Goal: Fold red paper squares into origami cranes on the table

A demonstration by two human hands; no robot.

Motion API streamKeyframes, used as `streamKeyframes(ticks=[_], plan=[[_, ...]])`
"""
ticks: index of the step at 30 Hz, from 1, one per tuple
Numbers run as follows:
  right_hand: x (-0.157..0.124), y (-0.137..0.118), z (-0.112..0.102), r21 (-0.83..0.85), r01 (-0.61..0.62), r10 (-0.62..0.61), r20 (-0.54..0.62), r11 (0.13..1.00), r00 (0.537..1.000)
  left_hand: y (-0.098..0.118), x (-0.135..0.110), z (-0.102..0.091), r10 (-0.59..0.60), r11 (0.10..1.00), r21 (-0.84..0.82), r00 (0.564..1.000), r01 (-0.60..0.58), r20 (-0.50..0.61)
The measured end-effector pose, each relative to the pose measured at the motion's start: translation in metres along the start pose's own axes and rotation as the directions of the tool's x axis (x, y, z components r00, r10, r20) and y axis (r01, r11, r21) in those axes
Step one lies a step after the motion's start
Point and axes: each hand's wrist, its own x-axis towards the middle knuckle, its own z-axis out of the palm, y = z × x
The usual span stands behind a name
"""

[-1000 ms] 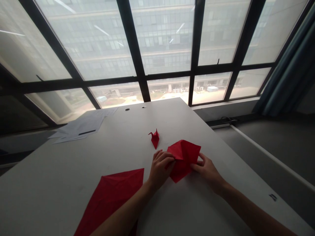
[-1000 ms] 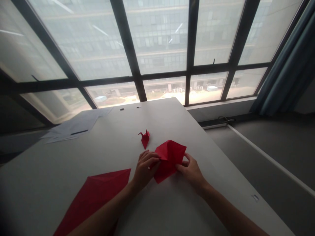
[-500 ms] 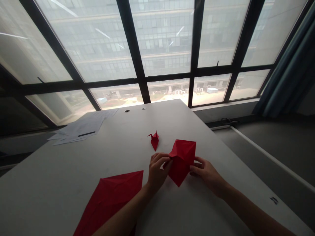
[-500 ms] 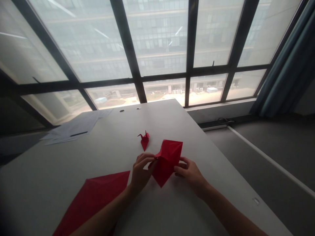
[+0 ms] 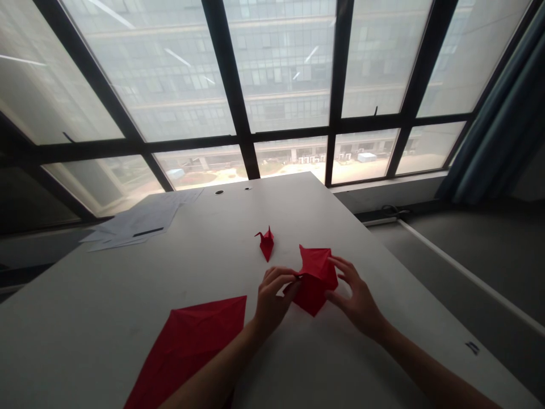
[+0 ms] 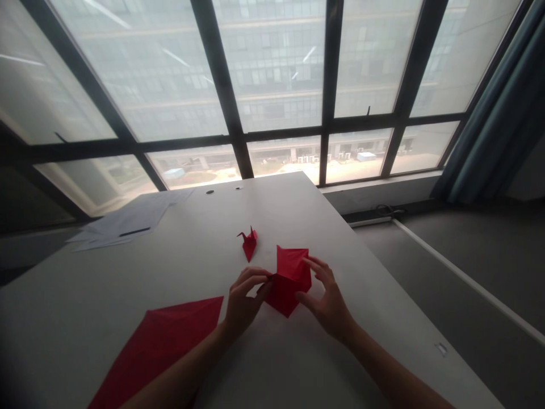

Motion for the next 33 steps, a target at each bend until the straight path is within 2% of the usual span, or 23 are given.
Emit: streamKeyframes(ticks=[2, 4, 7, 10, 13, 16, 19, 21, 23, 26, 30, 33], plan=[[-0.002, -0.002, 0.002, -0.150, 0.151, -0.151, 0.011, 0.977, 0.988, 0.002, -0.002, 0.000, -0.008, 0.999, -0.041, 1.000, 0.008, 0.005], [-0.004, -0.004, 0.003, -0.228, 0.214, -0.217, 0.011, 0.950, 0.976, 0.004, -0.005, 0.000, -0.037, 0.995, -0.089, 0.999, 0.038, 0.020], [-0.005, -0.006, 0.004, -0.230, 0.254, -0.254, 0.027, 0.940, 0.967, 0.007, -0.008, 0.000, -0.120, 0.975, -0.179, 0.991, 0.128, 0.053], [-0.006, -0.008, 0.004, -0.179, 0.245, -0.239, 0.054, 0.953, 0.969, 0.009, -0.007, 0.001, -0.242, 0.924, -0.277, 0.964, 0.264, 0.114], [-0.006, -0.007, 0.005, -0.111, 0.173, -0.162, 0.107, 0.979, 0.981, 0.010, -0.004, 0.003, -0.384, 0.808, -0.408, 0.905, 0.426, 0.184], [-0.005, -0.006, 0.006, 0.093, 0.016, -0.034, 0.192, 0.996, 0.981, 0.011, -0.002, 0.005, -0.510, 0.616, -0.525, 0.805, 0.587, 0.301], [-0.006, -0.010, 0.006, 0.323, -0.183, 0.068, 0.337, 0.928, 0.939, 0.012, -0.003, 0.006, -0.574, 0.443, -0.563, 0.703, 0.698, 0.420], [-0.006, -0.013, 0.004, 0.371, -0.269, 0.116, 0.386, 0.889, 0.915, 0.011, -0.005, 0.006, -0.585, 0.390, -0.561, 0.667, 0.730, 0.462], [-0.006, -0.016, 0.002, 0.360, -0.315, 0.156, 0.407, 0.878, 0.900, 0.009, -0.006, 0.007, -0.583, 0.370, -0.558, 0.653, 0.743, 0.484], [-0.004, -0.015, 0.001, 0.344, -0.320, 0.169, 0.404, 0.883, 0.899, 0.008, -0.006, 0.009, -0.580, 0.352, -0.585, 0.661, 0.731, 0.477], [-0.003, -0.010, 0.006, 0.302, -0.209, 0.127, 0.270, 0.930, 0.954, 0.010, -0.004, 0.011, -0.579, 0.339, -0.611, 0.671, 0.715, 0.463], [-0.005, -0.009, 0.011, 0.118, -0.068, 0.055, 0.111, 0.991, 0.992, 0.013, -0.002, 0.012, -0.570, 0.377, -0.581, 0.675, 0.722, 0.468]])
